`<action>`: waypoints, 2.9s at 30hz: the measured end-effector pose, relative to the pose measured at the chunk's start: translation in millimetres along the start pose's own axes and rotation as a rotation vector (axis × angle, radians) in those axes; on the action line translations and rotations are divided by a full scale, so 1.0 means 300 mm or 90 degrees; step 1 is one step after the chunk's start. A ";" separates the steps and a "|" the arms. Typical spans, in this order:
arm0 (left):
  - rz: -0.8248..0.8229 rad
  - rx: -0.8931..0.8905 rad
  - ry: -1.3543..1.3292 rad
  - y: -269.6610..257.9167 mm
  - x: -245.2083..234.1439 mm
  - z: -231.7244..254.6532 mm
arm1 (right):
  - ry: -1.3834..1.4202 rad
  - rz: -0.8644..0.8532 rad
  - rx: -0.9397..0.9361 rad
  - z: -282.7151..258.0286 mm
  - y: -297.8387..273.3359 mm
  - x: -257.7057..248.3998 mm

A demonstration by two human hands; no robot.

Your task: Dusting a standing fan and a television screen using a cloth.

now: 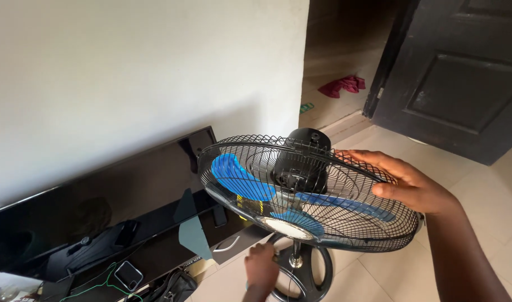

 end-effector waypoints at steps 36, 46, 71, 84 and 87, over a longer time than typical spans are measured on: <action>-0.248 -0.237 -1.334 -0.153 -0.371 0.052 | -0.446 0.622 -0.116 -0.095 -0.266 0.505; -0.300 -0.193 -1.290 -0.188 -0.319 0.104 | 0.049 0.315 0.401 0.213 -0.225 0.804; -0.197 -0.125 -1.038 -0.239 -0.063 0.502 | 0.496 0.499 0.521 0.347 -0.679 0.460; -0.128 -0.093 -1.142 -0.331 -0.039 0.801 | 0.739 0.323 0.326 0.385 -0.875 0.358; -0.119 -0.122 -0.923 -0.345 -0.005 0.813 | 0.620 0.362 0.430 0.360 -0.878 0.362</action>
Point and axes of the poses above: each hand's wrist, its own y-axis towards the middle knuckle, its own x-axis out of the palm, z = x × y, the point moved 7 cm from there along y, towards the middle knuckle, and after that the axes turned 3 degrees about x, right-handed, at the moved point
